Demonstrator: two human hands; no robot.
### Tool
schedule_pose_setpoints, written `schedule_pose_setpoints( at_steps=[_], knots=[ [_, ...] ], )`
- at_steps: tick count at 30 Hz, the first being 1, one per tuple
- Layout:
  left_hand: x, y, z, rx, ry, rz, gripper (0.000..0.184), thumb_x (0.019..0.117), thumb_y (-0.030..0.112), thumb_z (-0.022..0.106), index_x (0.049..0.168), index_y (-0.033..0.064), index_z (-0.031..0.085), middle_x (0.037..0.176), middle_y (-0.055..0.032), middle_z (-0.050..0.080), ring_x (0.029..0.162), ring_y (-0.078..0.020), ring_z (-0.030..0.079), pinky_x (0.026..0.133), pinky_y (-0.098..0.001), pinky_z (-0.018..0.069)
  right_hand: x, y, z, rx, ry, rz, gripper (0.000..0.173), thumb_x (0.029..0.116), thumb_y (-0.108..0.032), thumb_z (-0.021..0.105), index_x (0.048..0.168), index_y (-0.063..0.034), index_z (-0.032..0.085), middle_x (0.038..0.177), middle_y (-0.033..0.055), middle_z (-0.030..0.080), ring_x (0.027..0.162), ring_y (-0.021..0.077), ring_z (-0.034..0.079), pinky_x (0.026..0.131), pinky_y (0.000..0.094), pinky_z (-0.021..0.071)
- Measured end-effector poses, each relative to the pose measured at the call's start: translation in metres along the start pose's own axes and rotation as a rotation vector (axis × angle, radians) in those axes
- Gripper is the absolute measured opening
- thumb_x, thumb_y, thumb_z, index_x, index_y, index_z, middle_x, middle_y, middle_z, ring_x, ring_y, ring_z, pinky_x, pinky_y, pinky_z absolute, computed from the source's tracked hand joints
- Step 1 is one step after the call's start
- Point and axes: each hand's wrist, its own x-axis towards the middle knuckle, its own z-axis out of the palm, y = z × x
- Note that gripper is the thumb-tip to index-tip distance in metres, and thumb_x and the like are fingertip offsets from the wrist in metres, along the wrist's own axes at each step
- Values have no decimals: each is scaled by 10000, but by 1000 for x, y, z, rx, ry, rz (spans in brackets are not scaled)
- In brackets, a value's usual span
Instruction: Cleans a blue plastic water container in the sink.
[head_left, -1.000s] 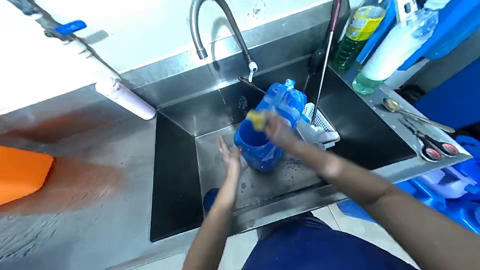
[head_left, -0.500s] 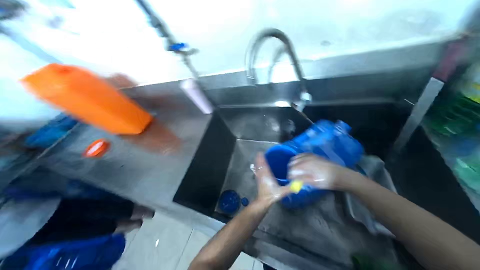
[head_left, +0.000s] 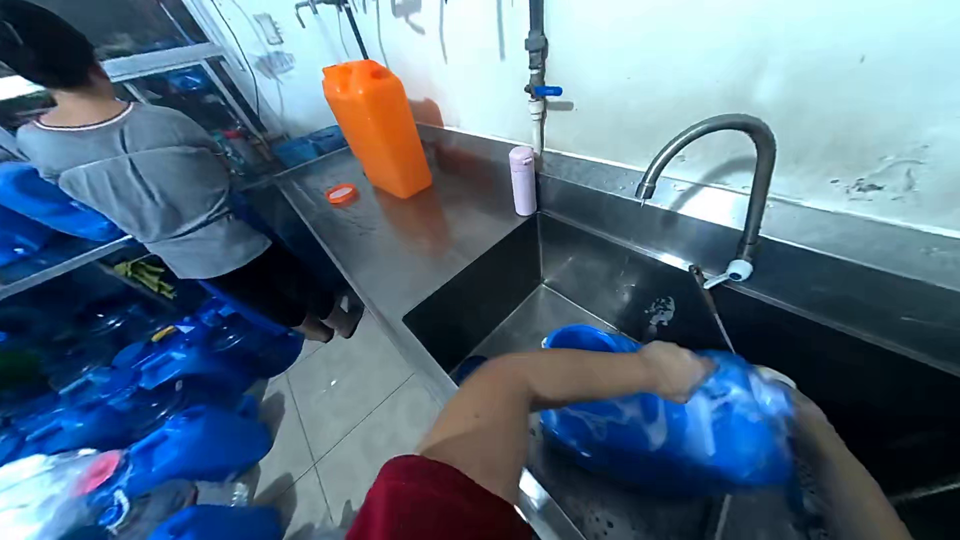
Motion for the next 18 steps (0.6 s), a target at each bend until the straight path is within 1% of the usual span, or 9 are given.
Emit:
schedule_pose_setpoints(
  at_steps=[2,4,7,9,11,13,15,17,18],
  knots=[
    [-36,-17,4,141,-92,151,394,926,73,700,1292,-44,613,1135,-273,691,1092,-456,661,906,-646,495,-42,-36,27,-46,-187,-288,457,1073,-132,326,1398,142,496,1397,296,567,1294,300,566,1118,400,428],
    [-72,-22,9,165,-177,160,310,894,45,732,1164,-91,667,1124,-286,687,1091,-474,647,898,-660,471,-105,-52,61,-54,-224,-519,523,999,-183,447,1380,167,527,1430,330,544,1358,359,539,1155,445,402],
    [-105,-20,28,95,-122,89,407,860,50,756,1238,-58,654,1202,-274,675,1174,-461,619,1004,-646,434,-126,-12,90,62,-64,-289,655,925,-322,551,1375,153,517,1342,297,600,1235,279,601,1066,399,467],
    [-115,-24,46,9,80,100,381,855,76,733,1218,-31,689,1181,-256,701,1175,-432,640,1049,-600,422,-113,21,84,106,-83,59,550,1064,-271,463,1447,123,438,1371,290,574,1236,272,594,1074,412,468],
    [-120,-37,52,-52,315,132,322,811,77,743,1115,-30,738,1085,-247,737,1089,-427,689,993,-586,466,-104,5,80,153,43,240,491,1073,-195,517,1444,115,427,1309,295,587,1142,281,614,1002,425,489],
    [-122,-63,36,-173,412,35,312,813,47,749,1116,-23,751,1086,-257,733,1092,-452,676,998,-618,461,-105,-50,72,305,200,166,436,1028,-119,575,1387,104,467,1179,247,629,1016,232,642,917,381,536],
    [-122,-105,32,-337,584,-51,302,790,13,768,1087,-35,750,1071,-261,729,1072,-463,667,986,-654,458,-112,-104,82,570,247,-20,305,968,-174,556,1234,-24,553,972,71,699,843,108,692,767,296,604],
    [-113,-151,57,-512,740,-72,259,775,1,750,1019,-78,712,996,-275,713,988,-447,677,902,-653,486,-111,-132,117,426,308,-111,244,932,-208,613,1120,-52,618,970,33,719,872,111,700,768,327,607],
    [-109,-173,75,-605,692,-95,291,808,-20,730,1080,-111,685,1050,-302,696,1035,-443,665,937,-632,482,-103,-121,132,192,389,-127,288,909,-172,699,1127,12,657,1083,114,695,992,207,677,833,424,579]
  ],
)
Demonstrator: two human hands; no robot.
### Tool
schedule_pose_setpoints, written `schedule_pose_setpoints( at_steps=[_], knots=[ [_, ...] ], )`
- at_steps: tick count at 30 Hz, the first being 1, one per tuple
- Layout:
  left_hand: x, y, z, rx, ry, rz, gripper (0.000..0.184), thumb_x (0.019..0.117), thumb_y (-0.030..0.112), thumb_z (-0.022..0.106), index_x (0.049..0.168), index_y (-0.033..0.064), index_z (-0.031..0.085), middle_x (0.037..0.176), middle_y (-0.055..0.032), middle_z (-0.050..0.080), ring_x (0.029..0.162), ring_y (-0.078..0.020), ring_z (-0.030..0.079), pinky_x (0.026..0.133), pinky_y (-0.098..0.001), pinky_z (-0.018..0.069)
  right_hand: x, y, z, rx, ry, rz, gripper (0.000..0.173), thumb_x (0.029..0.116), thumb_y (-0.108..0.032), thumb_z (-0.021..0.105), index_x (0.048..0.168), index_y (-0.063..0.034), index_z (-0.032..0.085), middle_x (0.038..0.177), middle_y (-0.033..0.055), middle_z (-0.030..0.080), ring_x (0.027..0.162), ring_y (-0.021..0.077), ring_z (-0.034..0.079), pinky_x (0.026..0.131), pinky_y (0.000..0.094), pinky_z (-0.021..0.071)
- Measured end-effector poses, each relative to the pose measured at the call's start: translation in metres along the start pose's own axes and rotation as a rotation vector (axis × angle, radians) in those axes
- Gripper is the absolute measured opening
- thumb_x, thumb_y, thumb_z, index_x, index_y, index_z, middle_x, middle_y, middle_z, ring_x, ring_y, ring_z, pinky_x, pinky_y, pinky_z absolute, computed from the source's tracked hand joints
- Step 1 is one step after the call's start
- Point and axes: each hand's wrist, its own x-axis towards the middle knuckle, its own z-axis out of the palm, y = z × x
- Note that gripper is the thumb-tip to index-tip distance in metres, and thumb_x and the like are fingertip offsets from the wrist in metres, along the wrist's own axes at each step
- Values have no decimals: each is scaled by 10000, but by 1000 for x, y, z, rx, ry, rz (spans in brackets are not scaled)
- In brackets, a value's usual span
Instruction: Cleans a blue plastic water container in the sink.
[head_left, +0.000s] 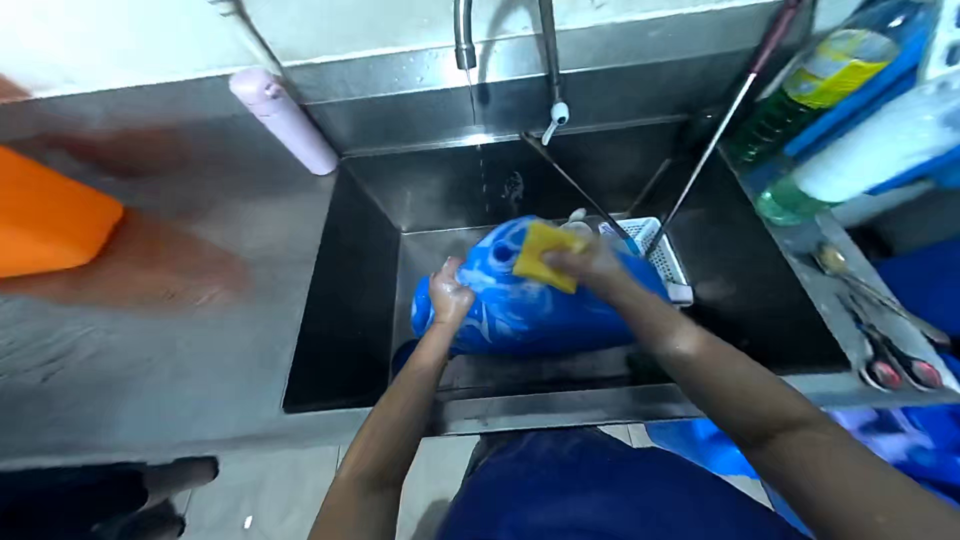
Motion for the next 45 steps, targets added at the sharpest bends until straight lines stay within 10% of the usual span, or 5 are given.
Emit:
schedule_pose_setpoints(
  at_steps=[18,24,31,38,45],
  knots=[
    [16,-78,-18,87,-448,-202,408,997,81,636,1381,-35,559,1310,-345,601,1211,-501,603,1033,-621,455,-3,101,-36,-1000,242,624,602,1065,-333,460,1536,35,386,1639,313,251,1507,539,226,1158,764,169],
    [3,-93,-15,109,-366,-60,396,949,16,634,1319,-113,579,1267,-372,608,1129,-527,637,968,-648,489,-3,51,193,-784,-387,-195,468,989,-159,622,1451,-93,584,1500,170,550,1455,368,437,1181,642,294],
    [24,-136,16,-355,-370,-321,739,901,130,587,1522,-113,269,1444,-346,462,1316,-327,510,1111,-416,411,87,111,-56,-924,174,606,601,1117,-291,336,1644,-70,149,1458,313,524,1323,507,535,1055,680,423],
    [83,-116,-9,-363,-262,-777,483,1096,441,348,1353,73,524,1083,-63,643,909,-103,617,829,-326,532,29,85,156,-477,-188,-566,350,906,-221,697,1248,-168,747,1447,142,604,1413,412,473,1115,661,363],
    [3,-116,-13,-177,-118,-1021,645,1126,449,223,1547,-31,316,1434,-284,511,1246,-333,581,1038,-516,486,130,257,30,-455,-140,602,552,1113,-313,404,1568,-3,356,1545,289,439,1426,463,439,1162,624,348]
  ],
)
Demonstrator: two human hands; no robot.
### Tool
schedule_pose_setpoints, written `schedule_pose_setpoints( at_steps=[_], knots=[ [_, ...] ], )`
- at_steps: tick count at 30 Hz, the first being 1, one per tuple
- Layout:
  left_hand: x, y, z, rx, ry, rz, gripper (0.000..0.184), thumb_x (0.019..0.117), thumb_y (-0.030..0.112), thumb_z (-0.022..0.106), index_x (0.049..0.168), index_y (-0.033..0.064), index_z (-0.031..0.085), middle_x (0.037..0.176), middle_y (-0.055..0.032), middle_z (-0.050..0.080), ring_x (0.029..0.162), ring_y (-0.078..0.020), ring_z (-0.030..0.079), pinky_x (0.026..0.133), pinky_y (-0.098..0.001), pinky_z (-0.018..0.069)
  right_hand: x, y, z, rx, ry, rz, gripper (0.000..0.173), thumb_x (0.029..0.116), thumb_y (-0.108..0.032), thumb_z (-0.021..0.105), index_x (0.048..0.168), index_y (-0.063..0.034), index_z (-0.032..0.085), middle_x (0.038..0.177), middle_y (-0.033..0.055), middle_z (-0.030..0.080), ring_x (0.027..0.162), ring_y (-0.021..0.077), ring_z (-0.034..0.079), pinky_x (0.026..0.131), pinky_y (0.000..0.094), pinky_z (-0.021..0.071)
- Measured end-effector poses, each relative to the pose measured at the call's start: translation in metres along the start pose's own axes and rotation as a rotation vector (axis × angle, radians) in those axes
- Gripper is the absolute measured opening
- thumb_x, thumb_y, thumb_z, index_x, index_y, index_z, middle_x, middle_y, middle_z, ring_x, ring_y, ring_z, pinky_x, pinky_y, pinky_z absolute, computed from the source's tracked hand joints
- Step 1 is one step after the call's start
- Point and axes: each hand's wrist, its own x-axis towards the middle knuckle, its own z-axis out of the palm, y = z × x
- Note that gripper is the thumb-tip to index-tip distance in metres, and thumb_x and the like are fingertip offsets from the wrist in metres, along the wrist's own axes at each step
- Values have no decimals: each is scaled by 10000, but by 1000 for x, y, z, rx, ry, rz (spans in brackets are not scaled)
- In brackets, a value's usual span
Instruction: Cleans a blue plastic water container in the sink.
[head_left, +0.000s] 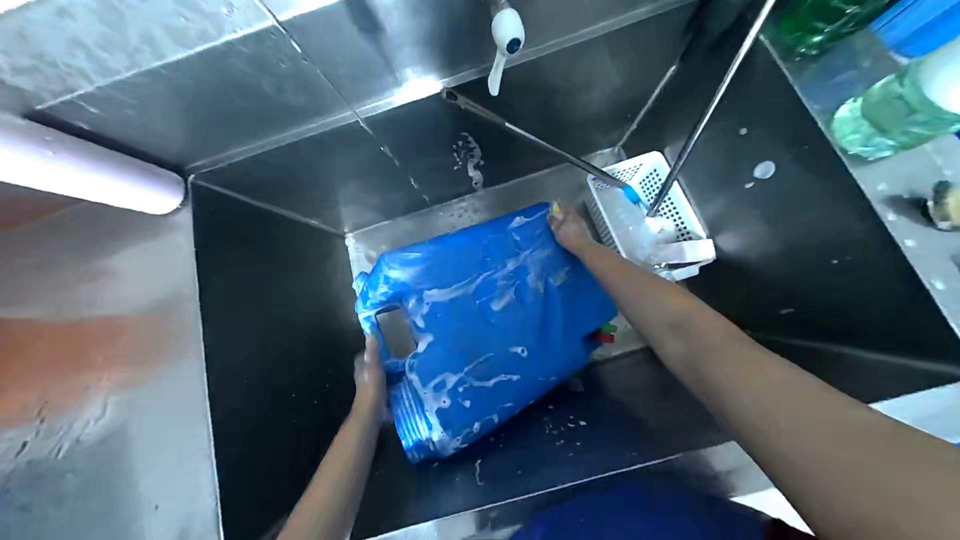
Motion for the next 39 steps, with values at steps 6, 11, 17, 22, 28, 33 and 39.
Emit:
schedule_pose_setpoints(
  at_steps=[6,11,17,22,28,33,39],
  knots=[
    [-58,11,10,-415,165,-270,265,1094,206,355,1140,25,543,863,-70,618,726,-142,625,665,-344,550,-179,-105,113,-62,-131,-799,454,988,-244,629,1375,-6,620,1496,225,529,1442,425,420,1177,631,313],
    [-58,6,-5,-451,-77,-202,301,1110,205,280,1168,63,539,919,-25,693,827,-109,701,755,-318,609,-160,-49,83,-6,34,-1141,309,948,-190,672,1208,-30,721,1297,163,689,1267,322,626,1087,495,485],
    [-35,27,36,-483,214,-217,223,1051,163,443,1176,12,549,957,-104,607,822,-175,626,729,-378,550,-112,-83,26,-124,18,-293,511,1079,-210,475,1535,12,415,1580,258,408,1471,446,374,1181,633,305],
    [-42,32,16,-445,-62,-59,249,1079,123,316,1167,49,537,876,-22,692,774,-104,702,701,-304,612,-194,-60,103,95,-12,-938,310,957,-134,657,1221,23,697,1308,195,678,1278,334,612,1106,486,462],
    [-76,15,30,-94,-142,195,396,1068,223,334,1313,-72,431,948,11,647,825,28,661,778,-196,577,-42,19,5,-21,30,45,493,1126,-237,308,1495,67,431,1500,329,467,1400,498,453,1140,633,365],
    [-161,60,45,-379,-235,150,312,1096,158,282,1094,56,577,825,25,690,761,-45,692,704,-257,603,-249,-95,17,85,33,-1035,298,985,-89,570,1243,-13,699,1346,183,661,1350,359,555,1115,561,430],
    [-144,84,13,-785,-140,-59,259,1065,154,302,888,139,490,664,8,598,582,-83,632,519,-259,549,-182,-37,-68,-175,278,-838,385,998,-131,481,1310,5,660,1374,234,618,1286,412,581,1033,623,450]
  ],
)
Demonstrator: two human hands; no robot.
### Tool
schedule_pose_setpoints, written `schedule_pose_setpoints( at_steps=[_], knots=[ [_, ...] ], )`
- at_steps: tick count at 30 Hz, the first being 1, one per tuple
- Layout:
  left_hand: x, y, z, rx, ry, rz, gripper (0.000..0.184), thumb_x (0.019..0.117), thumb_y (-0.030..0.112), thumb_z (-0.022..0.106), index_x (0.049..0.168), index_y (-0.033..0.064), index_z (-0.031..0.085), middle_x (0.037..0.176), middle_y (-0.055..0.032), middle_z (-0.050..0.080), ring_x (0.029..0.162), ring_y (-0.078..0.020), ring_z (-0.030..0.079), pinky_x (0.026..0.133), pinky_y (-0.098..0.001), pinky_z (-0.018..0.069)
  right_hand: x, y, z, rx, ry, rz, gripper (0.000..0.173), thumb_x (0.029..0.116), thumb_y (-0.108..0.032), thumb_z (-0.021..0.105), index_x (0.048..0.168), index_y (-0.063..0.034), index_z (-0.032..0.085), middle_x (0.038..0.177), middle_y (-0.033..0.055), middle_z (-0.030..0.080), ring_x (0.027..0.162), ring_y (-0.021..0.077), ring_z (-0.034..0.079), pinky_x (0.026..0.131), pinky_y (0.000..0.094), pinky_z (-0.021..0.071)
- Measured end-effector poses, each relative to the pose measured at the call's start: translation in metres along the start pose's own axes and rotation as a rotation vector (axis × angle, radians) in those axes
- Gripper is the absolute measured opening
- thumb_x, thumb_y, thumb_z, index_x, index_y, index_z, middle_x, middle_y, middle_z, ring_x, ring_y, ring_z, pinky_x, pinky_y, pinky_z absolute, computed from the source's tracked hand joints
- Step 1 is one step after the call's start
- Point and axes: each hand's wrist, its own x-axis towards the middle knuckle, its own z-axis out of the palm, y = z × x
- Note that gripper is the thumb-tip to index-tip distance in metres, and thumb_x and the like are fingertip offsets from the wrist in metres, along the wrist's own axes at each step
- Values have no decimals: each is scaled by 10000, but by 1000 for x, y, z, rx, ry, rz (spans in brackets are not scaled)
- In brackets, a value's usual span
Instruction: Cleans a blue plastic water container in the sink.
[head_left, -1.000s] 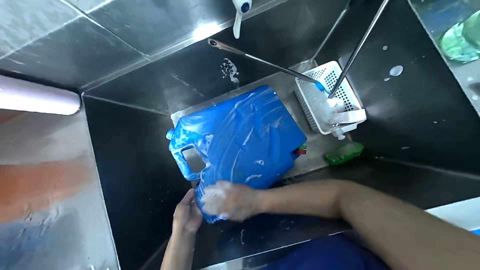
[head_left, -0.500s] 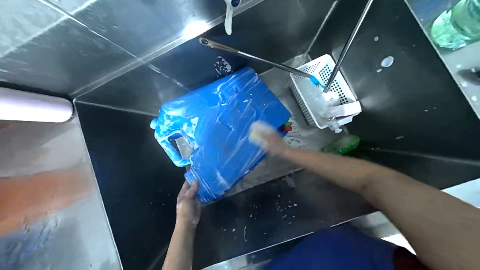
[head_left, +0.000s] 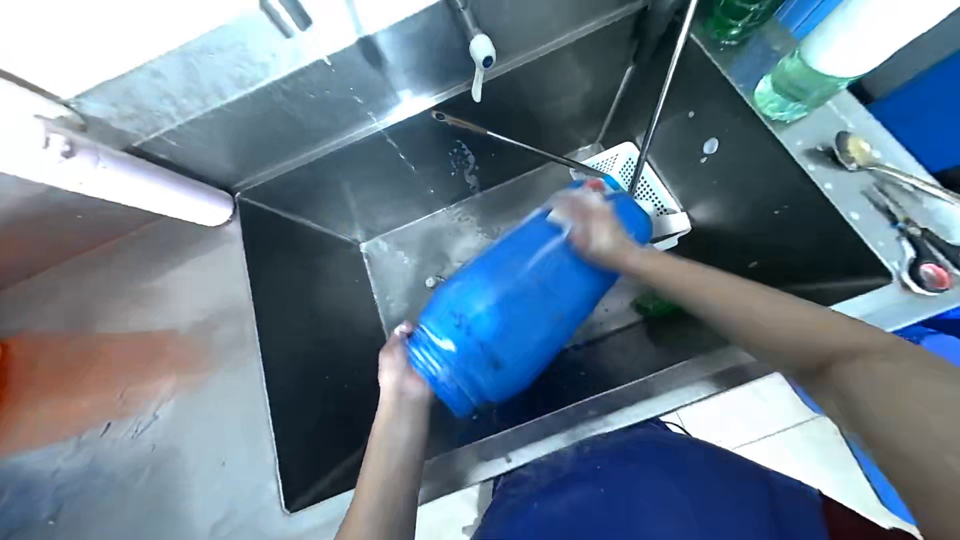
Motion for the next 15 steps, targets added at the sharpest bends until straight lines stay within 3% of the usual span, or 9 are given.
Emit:
schedule_pose_setpoints(
  at_steps=[1,3,5,7,9,11,12,14,15],
  knots=[
    [15,-4,-4,-37,54,23,191,1062,134,329,934,123,471,701,-5,564,593,-86,601,530,-258,531,8,15,-2,-63,-14,108,412,994,-123,483,1356,4,633,1401,274,573,1287,480,541,982,700,414],
    [36,-6,-3,-92,73,51,148,1078,171,355,1044,86,472,815,-40,533,664,-110,563,588,-279,512,18,-31,16,-152,-2,131,413,984,-157,572,1365,-11,636,1378,310,569,1274,536,527,932,751,415],
    [43,-3,-2,-76,25,51,212,1096,228,335,1098,67,472,865,-57,511,696,-121,527,615,-286,490,10,-129,58,-87,-46,-69,410,930,-189,655,1314,-48,680,1285,267,649,1231,474,582,927,682,467],
    [51,-1,-9,54,-16,26,309,1100,341,301,1069,99,490,819,-37,529,662,-114,538,586,-284,479,4,-181,82,57,-152,-258,362,902,-109,670,1255,-44,721,1121,233,697,1109,433,638,864,605,504],
    [51,-2,-33,298,-66,71,396,1113,346,312,1192,42,554,959,-98,617,827,-160,616,725,-337,530,3,-141,81,19,-134,-204,322,926,-89,664,1235,-26,727,1172,216,724,1125,401,680,941,587,530],
    [55,-10,-67,538,-140,148,474,1138,304,315,1376,-49,523,1265,-218,611,1132,-248,612,980,-413,507,14,-58,47,-107,-71,214,382,1002,-171,597,1343,-4,634,1250,243,687,1163,427,662,992,610,504],
    [59,-17,-78,621,-164,181,511,1141,319,283,1398,-67,497,1305,-247,588,1172,-267,599,1010,-428,494,22,-30,27,-143,-49,437,402,1013,-202,570,1364,-6,569,1251,274,662,1166,468,643,973,645,498],
    [68,-24,-84,641,-160,197,540,1140,355,273,1398,-66,492,1322,-269,573,1186,-298,589,1013,-458,483,34,-40,22,-155,37,617,450,1009,-209,590,1377,44,537,1315,329,602,1244,520,574,1043,670,434],
    [77,-22,-86,638,-160,199,557,1136,382,287,1403,-58,498,1342,-278,569,1212,-326,582,1029,-495,474,28,-71,46,-152,80,504,439,992,-203,622,1328,77,580,1304,334,605,1249,513,567,1071,650,420]
  ],
)
